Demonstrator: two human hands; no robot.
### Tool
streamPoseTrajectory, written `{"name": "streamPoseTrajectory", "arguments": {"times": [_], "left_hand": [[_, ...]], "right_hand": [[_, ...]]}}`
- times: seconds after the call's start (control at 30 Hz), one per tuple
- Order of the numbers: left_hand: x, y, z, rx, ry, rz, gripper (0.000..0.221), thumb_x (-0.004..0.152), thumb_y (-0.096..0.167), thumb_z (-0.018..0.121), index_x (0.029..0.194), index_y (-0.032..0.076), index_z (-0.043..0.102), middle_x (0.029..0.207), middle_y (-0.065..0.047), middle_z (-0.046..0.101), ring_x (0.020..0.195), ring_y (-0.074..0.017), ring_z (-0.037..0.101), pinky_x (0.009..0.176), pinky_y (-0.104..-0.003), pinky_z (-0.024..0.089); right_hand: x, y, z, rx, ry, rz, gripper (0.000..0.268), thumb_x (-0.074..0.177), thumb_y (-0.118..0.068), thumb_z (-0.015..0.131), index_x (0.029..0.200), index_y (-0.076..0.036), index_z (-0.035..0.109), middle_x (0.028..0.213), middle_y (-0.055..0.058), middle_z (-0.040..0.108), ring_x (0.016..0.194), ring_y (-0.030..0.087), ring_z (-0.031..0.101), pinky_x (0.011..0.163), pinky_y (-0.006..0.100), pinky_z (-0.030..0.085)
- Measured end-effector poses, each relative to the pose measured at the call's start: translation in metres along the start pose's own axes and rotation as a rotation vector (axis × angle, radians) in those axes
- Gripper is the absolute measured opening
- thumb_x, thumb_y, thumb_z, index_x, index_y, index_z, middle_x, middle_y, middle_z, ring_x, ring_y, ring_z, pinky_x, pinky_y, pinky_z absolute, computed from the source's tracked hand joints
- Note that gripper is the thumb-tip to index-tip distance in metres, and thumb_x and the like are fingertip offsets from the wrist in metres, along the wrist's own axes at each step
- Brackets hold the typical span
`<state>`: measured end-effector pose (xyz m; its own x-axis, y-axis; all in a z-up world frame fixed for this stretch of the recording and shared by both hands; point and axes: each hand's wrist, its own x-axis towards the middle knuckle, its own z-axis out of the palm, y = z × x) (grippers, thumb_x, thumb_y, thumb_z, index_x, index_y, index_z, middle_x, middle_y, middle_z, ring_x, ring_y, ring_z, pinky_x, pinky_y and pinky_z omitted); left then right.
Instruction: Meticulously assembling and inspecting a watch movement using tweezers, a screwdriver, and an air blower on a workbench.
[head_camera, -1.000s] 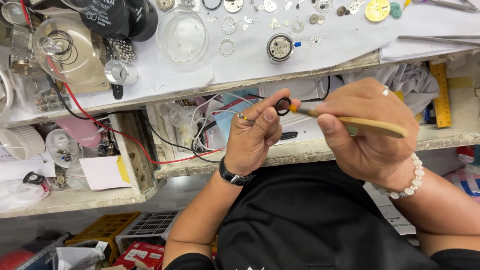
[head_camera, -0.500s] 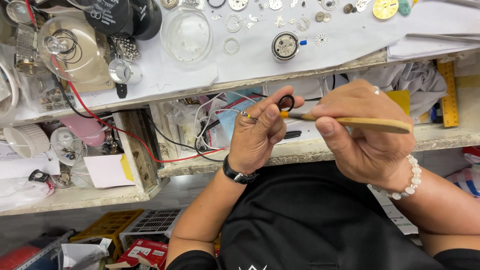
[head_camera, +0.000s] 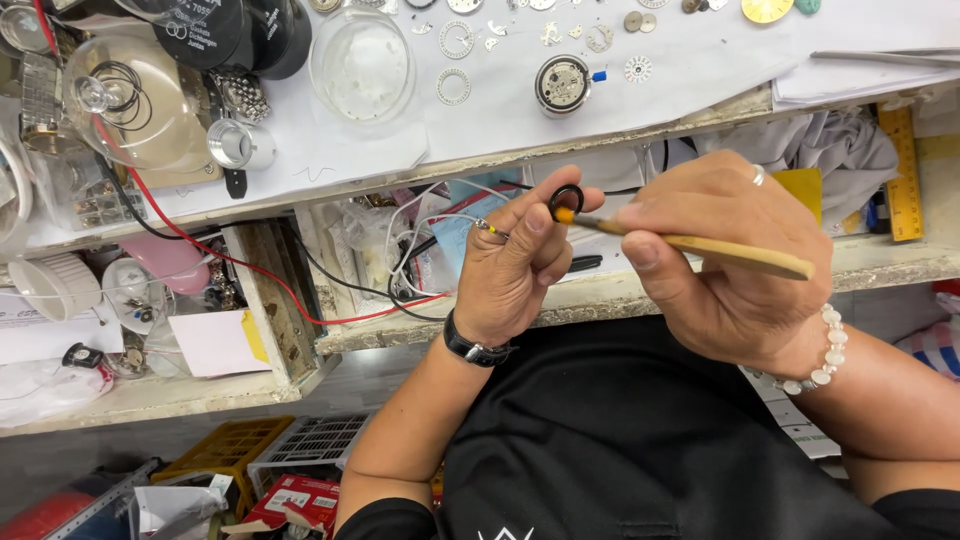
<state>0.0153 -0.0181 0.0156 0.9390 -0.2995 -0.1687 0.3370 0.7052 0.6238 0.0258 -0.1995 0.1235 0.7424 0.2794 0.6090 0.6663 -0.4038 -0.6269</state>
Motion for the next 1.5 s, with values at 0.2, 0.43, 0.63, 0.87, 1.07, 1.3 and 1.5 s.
{"name": "streamPoseTrajectory", "arguments": {"times": [0.2,0.43,0.63,0.87,1.07,1.3,1.5], "left_hand": [[0.0,0.005,0.005,-0.008,0.031,-0.049,0.052,0.105,0.029,0.067,0.144,-0.005,0.057,0.13,-0.035,0.064,0.061,-0.0043,0.028,0.056,-0.019,0.032],[0.0,0.004,0.005,0.003,0.038,-0.062,0.051,0.105,0.029,0.067,0.145,-0.001,0.058,0.13,-0.032,0.065,0.065,-0.0048,0.031,0.055,-0.018,0.032],[0.0,0.003,0.003,-0.034,0.007,-0.026,0.046,0.109,0.025,0.065,0.145,-0.003,0.058,0.132,-0.032,0.065,0.059,-0.0055,0.021,0.056,-0.02,0.031],[-0.002,0.003,0.006,-0.021,-0.004,-0.003,0.043,0.11,0.025,0.064,0.145,-0.001,0.06,0.131,-0.032,0.066,0.061,-0.0064,0.026,0.055,-0.02,0.032],[-0.001,0.0,0.005,-0.043,0.009,-0.016,0.046,0.109,0.024,0.065,0.146,-0.002,0.058,0.131,-0.033,0.066,0.06,-0.005,0.026,0.055,-0.019,0.03],[0.0,-0.002,0.004,-0.041,-0.011,0.0,0.046,0.109,0.022,0.066,0.148,0.0,0.057,0.135,-0.027,0.067,0.06,-0.007,0.022,0.054,-0.02,0.029],[0.001,0.003,0.007,0.015,0.006,-0.016,0.047,0.108,0.026,0.064,0.145,-0.003,0.057,0.136,-0.033,0.064,0.058,-0.0049,0.02,0.054,-0.019,0.03]], "right_hand": [[0.009,-0.005,-0.001,0.079,-0.083,0.046,0.02,0.101,-0.005,0.053,0.091,0.008,0.064,0.087,0.019,0.07,0.074,0.032,0.068,0.072,0.045,0.055],[0.003,-0.002,-0.001,0.06,-0.136,0.122,0.021,0.103,-0.009,0.055,0.094,0.006,0.067,0.09,0.013,0.07,0.075,0.033,0.065,0.075,0.043,0.052],[0.005,-0.001,-0.002,-0.066,-0.097,0.044,0.021,0.105,-0.008,0.055,0.095,0.005,0.068,0.091,0.012,0.071,0.078,0.035,0.065,0.069,0.042,0.05],[0.005,-0.001,-0.006,-0.059,-0.045,-0.061,0.014,0.104,-0.006,0.059,0.104,0.007,0.065,0.09,0.02,0.069,0.078,0.034,0.066,0.074,0.042,0.054],[0.008,0.0,-0.006,-0.04,-0.054,-0.102,0.014,0.101,-0.005,0.062,0.104,0.008,0.066,0.09,0.02,0.071,0.076,0.032,0.068,0.074,0.041,0.056],[0.005,0.008,-0.01,-0.119,-0.029,-0.136,0.013,0.104,-0.002,0.064,0.109,0.009,0.067,0.094,0.023,0.071,0.081,0.036,0.068,0.075,0.042,0.055],[-0.003,0.003,-0.002,-0.093,-0.022,-0.054,0.014,0.105,-0.007,0.059,0.105,0.006,0.064,0.09,0.017,0.071,0.077,0.034,0.068,0.073,0.04,0.054]]}}
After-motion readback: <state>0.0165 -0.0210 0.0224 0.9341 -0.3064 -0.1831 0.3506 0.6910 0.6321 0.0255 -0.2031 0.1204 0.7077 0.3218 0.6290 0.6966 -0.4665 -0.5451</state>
